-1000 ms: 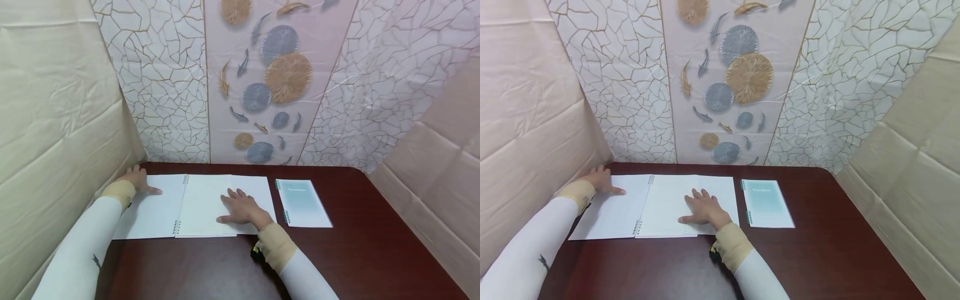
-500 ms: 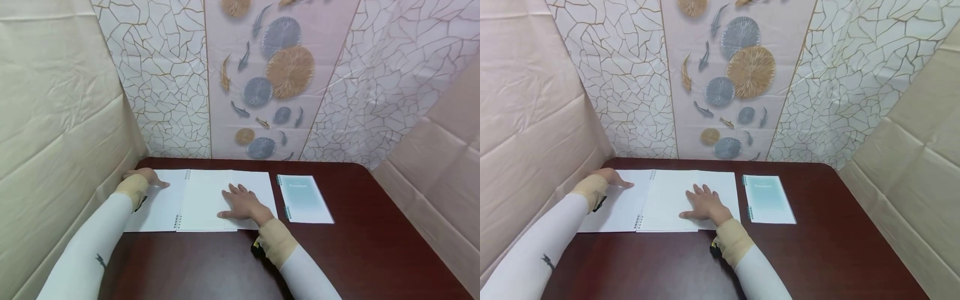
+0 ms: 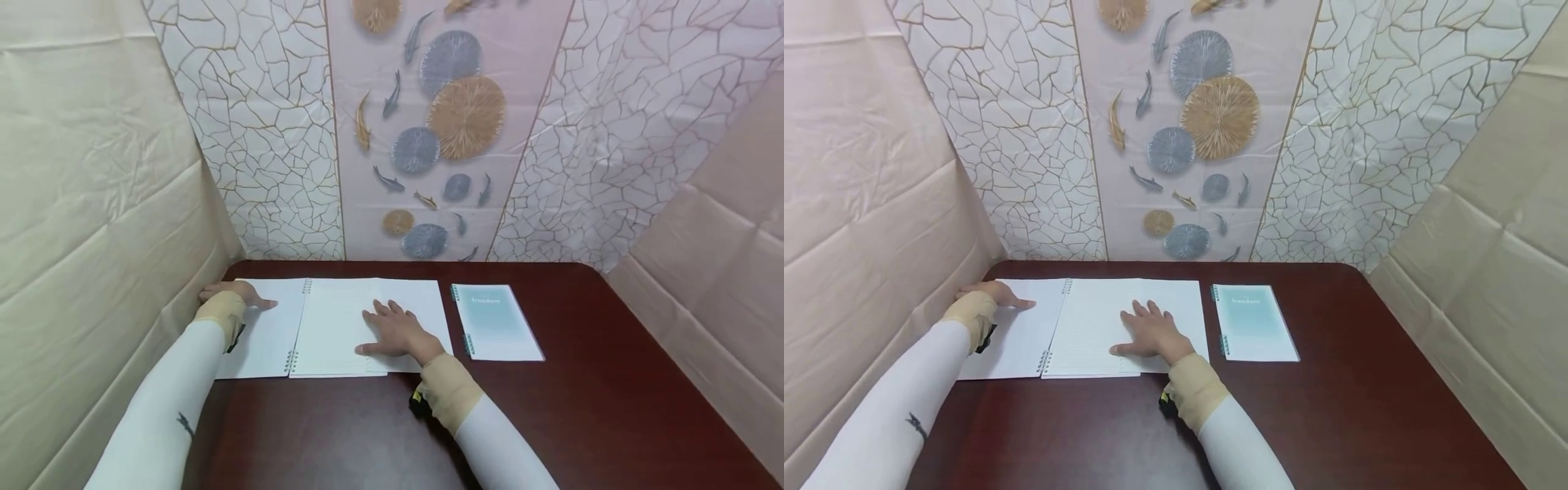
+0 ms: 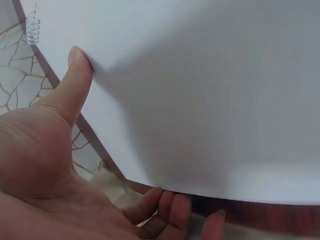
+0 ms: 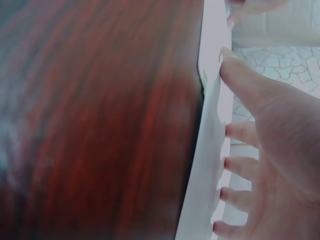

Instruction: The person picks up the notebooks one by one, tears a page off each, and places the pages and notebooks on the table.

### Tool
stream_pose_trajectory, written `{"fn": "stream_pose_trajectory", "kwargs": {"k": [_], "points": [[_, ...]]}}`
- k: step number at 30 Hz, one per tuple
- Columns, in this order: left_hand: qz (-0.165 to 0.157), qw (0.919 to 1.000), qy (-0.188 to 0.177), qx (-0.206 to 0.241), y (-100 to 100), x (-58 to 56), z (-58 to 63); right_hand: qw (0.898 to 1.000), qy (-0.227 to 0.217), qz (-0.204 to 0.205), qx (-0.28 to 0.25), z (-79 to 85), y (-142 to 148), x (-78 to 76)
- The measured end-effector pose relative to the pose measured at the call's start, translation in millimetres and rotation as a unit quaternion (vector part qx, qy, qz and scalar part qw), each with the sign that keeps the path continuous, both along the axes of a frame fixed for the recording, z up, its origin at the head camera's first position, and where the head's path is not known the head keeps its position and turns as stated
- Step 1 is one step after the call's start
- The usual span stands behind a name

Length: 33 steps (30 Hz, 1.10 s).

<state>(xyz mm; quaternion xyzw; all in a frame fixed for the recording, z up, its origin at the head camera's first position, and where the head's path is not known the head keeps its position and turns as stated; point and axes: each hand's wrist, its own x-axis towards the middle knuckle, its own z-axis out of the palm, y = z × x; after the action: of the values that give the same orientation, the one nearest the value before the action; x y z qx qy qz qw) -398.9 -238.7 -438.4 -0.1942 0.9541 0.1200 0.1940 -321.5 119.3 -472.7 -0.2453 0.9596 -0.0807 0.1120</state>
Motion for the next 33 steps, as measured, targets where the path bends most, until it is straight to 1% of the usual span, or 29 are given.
{"fn": "stream_pose_trajectory", "kwargs": {"k": [3,5,6,8,10,13,17,18,19,20,21,23,25,26,27,28,30,33], "points": [[-0.004,0.9999,0.012,-0.004,-1,9.6,0.7,1.0,-0.006,0.001,-0.001,-2.8,-2,0.8],[0.006,0.9996,0.026,0.007,-3,15.0,2.6,1.0,-0.008,0.001,-0.002,-3.6,-3,1.5],[0.011,0.9993,0.033,0.015,-4,15.4,4.1,1.0,-0.008,0.001,-0.002,-3.6,-3,1.7],[0.005,0.9991,0.039,0.019,-5,15.3,11.3,1.0,-0.005,0.001,-0.002,-2.3,-3,1.5],[-0.021,0.9991,0.036,0.005,-6,14.2,22.4,1.0,-0.004,0.0,-0.004,-0.3,-2,0.9],[-0.084,0.996,0.009,-0.029,-8,11.8,45.4,1.0,-0.005,0.0,-0.005,2.0,0,-0.4],[-0.155,0.9866,-0.034,-0.039,-11,13.8,75.0,1.0,-0.008,0.003,-0.005,2.9,1,-1.8],[-0.171,0.9839,-0.037,-0.036,-13,15.1,80.7,1.0,-0.009,0.004,-0.005,3.0,1,-2.2],[-0.195,0.9791,-0.039,-0.042,-14,16.2,86.1,1.0,-0.009,0.004,-0.003,3.1,1,-2.6],[-0.211,0.976,-0.038,-0.04,-15,19.0,91.7,1.0,-0.009,0.006,-0.002,3.2,1,-2.8],[-0.214,0.9756,-0.039,-0.028,-17,20.7,96.2,1.0,-0.009,0.007,-0.002,3.3,1,-2.9],[-0.207,0.9774,-0.042,0.005,-21,24.9,104.7,1.0,-0.009,0.009,-0.003,2.9,1,-3.1],[-0.18,0.9811,-0.046,0.053,-23,30.4,114.0,1.0,-0.009,0.009,-0.007,2.4,1,-2.7],[-0.165,0.9817,-0.052,0.079,-24,32.3,117.8,1.0,-0.009,0.01,-0.009,2.0,0,-2.3],[-0.161,0.98,-0.059,0.101,-24,34.7,121.9,1.0,-0.01,0.009,-0.012,1.4,0,-1.9],[-0.165,0.9784,-0.062,0.108,-24,35.9,125.7,1.0,-0.011,0.008,-0.014,1.4,0,-2.0],[-0.19,0.9727,-0.068,0.115,-23,38.5,132.4,1.0,-0.013,0.008,-0.017,1.7,0,-1.9],[-0.24,0.9605,-0.068,0.123,-18,40.9,139.5,1.0,-0.014,0.009,-0.016,2.5,0,-1.5]]}}
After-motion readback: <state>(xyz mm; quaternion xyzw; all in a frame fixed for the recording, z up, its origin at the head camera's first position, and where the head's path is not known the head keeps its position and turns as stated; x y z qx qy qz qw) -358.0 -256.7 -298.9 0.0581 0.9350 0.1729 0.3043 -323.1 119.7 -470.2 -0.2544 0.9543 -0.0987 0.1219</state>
